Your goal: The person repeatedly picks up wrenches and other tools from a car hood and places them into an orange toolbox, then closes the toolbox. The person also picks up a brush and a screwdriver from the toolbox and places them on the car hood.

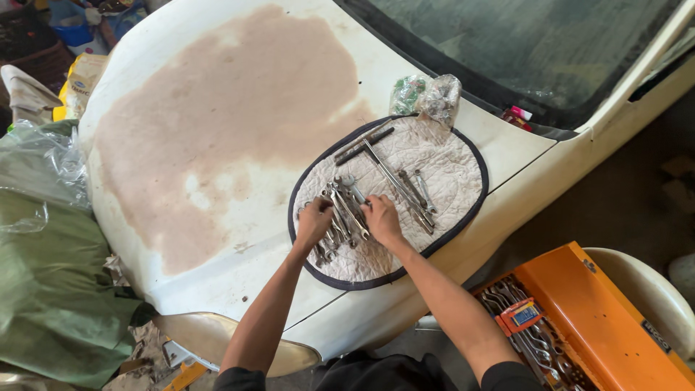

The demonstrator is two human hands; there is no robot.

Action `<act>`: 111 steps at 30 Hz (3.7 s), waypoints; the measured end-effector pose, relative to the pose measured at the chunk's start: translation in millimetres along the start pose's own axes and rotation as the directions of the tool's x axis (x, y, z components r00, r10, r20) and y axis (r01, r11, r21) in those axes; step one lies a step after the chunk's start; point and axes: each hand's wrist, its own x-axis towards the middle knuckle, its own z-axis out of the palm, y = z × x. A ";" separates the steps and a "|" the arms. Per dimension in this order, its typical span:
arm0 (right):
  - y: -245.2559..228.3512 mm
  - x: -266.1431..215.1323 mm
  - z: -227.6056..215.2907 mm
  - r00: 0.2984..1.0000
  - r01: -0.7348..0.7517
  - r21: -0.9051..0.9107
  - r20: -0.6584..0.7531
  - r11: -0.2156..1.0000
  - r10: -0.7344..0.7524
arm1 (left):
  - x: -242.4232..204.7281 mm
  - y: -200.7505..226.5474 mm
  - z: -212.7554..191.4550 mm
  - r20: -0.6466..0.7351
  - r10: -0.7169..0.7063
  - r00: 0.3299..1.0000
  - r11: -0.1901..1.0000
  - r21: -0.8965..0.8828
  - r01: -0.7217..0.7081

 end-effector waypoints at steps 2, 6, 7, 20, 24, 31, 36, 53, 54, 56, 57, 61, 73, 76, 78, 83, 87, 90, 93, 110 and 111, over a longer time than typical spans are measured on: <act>15.1 0.0 8.3 1.000 0.029 -0.022 -0.008 0.999 -0.029 | -4.0 -0.4 6.4 0.144 -0.080 0.986 0.996 -0.022 0.084; 39.0 8.0 29.5 1.000 0.016 -0.136 0.025 0.991 -0.013 | -15.1 2.2 32.2 0.196 -0.048 0.979 0.996 -0.063 0.062; 43.8 12.5 33.7 1.000 0.013 -0.130 0.028 0.991 -0.009 | -16.1 2.4 36.1 0.150 -0.013 0.989 0.999 -0.048 0.021; 61.4 -40.8 -94.8 0.922 -0.279 0.886 0.140 0.369 0.362 | -36.3 91.7 75.8 -0.110 0.261 0.959 0.959 0.141 -0.245; 85.1 -98.9 -156.7 0.886 -0.226 0.911 0.046 0.345 0.461 | -53.6 149.4 144.3 0.121 0.342 0.932 0.937 -0.121 -0.328; 152.7 -234.4 -260.1 0.768 -0.466 0.612 -0.079 0.639 0.636 | -106.2 189.8 300.9 0.727 0.259 0.636 0.874 -0.457 0.167; 204.7 -314.6 -313.0 0.755 -0.586 0.349 -0.095 0.732 0.649 | -161.6 159.8 414.7 0.875 0.195 0.444 0.821 -0.393 0.414; 342.6 -383.6 -281.7 0.656 -0.738 0.346 0.167 0.579 0.736 | -235.8 68.2 549.2 0.894 -0.327 0.306 0.555 -0.080 0.828; 348.1 -381.2 -279.6 0.649 -0.743 0.352 0.170 0.569 0.742 | -235.4 65.0 551.7 0.885 -0.324 0.335 0.558 -0.107 0.823; 358.0 -381.1 -275.1 0.758 -0.639 0.289 0.076 0.713 0.648 | -236.3 57.6 557.8 0.854 -0.337 0.396 0.569 -0.151 0.808; 363.4 -382.5 -272.1 0.807 -0.577 0.252 0.031 0.777 0.590 | -237.8 54.2 561.9 0.832 -0.352 0.428 0.577 -0.167 0.800; 383.5 -402.8 -250.9 0.802 -0.589 0.195 0.019 0.784 0.598 | -246.1 40.9 575.7 0.789 -0.413 0.455 0.600 -0.139 0.788; 457.0 -427.5 -255.9 0.646 -0.750 0.144 -0.052 0.646 0.762 | -267.4 -14.0 614.2 0.587 -0.224 0.778 0.948 0.316 0.035; 454.4 -418.9 -255.3 0.709 -0.693 0.102 -0.082 0.714 0.700 | -277.1 -34.8 620.4 0.317 -0.314 0.895 0.870 0.473 0.138; 448.9 -412.1 -253.1 0.707 -0.694 0.082 -0.105 0.715 0.699 | -278.1 -42.4 620.1 0.280 -0.419 0.864 0.837 0.487 0.248; 452.5 -376.6 -252.4 0.678 -0.735 0.009 0.005 0.678 0.735 | -272.3 -43.6 617.1 0.345 -0.684 0.643 0.728 0.270 0.630; 469.7 -355.8 -242.8 0.493 -0.859 -0.015 0.249 0.512 0.834 | -279.0 -45.4 615.3 0.448 -0.705 0.551 0.658 0.121 0.744; 480.1 -360.2 -232.3 0.547 -0.831 0.001 0.187 0.557 0.816 | -283.6 -49.4 622.4 0.543 -0.671 0.505 0.613 0.023 0.790; 487.4 -367.3 -221.5 0.615 -0.789 0.062 0.093 0.612 0.783 | -290.1 -48.9 632.6 0.547 -0.668 0.505 0.601 -0.004 0.799; 444.1 -418.6 -291.4 0.743 -0.630 0.105 -0.207 0.769 0.637 | -381.4 13.8 650.4 0.538 -0.472 0.699 0.686 -0.274 0.674; 445.2 -431.0 -298.7 0.731 -0.647 0.098 -0.202 0.757 0.651 | -392.6 19.4 656.5 0.570 -0.515 0.641 0.633 -0.252 0.732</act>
